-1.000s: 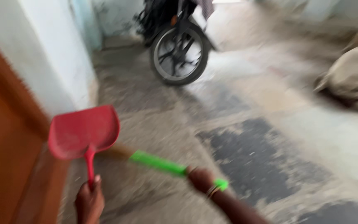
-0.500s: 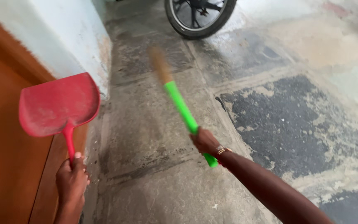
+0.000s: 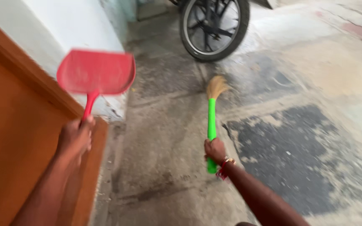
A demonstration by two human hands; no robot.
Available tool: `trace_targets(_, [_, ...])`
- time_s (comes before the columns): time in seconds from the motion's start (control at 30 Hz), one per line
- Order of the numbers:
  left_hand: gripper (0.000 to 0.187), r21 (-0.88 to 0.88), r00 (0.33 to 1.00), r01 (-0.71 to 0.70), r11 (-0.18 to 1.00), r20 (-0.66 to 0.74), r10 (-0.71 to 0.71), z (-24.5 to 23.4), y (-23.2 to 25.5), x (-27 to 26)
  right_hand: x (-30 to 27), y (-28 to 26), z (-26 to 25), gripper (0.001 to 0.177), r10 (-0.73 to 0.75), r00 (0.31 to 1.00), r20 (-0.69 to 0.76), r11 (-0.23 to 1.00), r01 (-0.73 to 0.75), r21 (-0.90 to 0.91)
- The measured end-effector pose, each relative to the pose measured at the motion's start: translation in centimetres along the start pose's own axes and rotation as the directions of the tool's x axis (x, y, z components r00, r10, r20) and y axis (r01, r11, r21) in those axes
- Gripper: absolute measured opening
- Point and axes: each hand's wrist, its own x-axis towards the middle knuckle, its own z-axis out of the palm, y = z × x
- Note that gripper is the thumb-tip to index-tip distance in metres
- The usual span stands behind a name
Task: The person sweeps debris from a stone floor into a dustpan and then empties the dustpan into a bucket.
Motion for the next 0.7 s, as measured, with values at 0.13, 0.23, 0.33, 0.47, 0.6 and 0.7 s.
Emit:
trace_targets(0.13, [0.040, 0.112, 0.976, -0.150, 0.982, -0.140, 0.165, -0.1, 4.4, 6.1, -1.3, -4.6, 7.2, 0.044, -0.008, 1.000, -0.016, 0.971, 0.011, 0.239])
trace_targets(0.23, [0.041, -0.211, 0.966, -0.168, 0.963, -0.229, 0.118, 6.3, 3.4, 12.3, -2.6, -7.9, 9.1, 0.041, -0.008, 0.987, 0.158, 0.965, -0.034, 0.260])
trace_targets(0.33, [0.040, -0.274, 0.947, -0.178, 0.945, -0.307, 0.090, 13.7, 1.5, 14.7, -1.7, -9.6, 11.3, 0.051, 0.022, 0.954, 0.299, 0.985, -0.072, 0.155])
trace_targets(0.47, [0.050, 0.161, 0.891, -0.294, 0.942, -0.310, 0.331, 14.8, -0.9, 14.8, 5.6, -7.1, 17.7, 0.045, -0.172, 0.904, 0.392, 0.972, 0.220, -0.081])
trace_targets(0.6, [0.049, 0.145, 0.939, -0.108, 0.984, -0.311, 0.148, 13.7, -4.6, 13.9, 14.4, -2.4, 23.1, 0.034, -0.530, 0.810, 0.252, 0.614, 0.571, -0.544])
trace_targets(0.7, [0.050, 0.054, 0.936, -0.034, 0.998, -0.349, 0.051, 14.0, -6.5, 14.5, 16.5, -3.3, 21.4, 0.029, -0.167, 0.964, 0.206, 0.895, 0.236, -0.379])
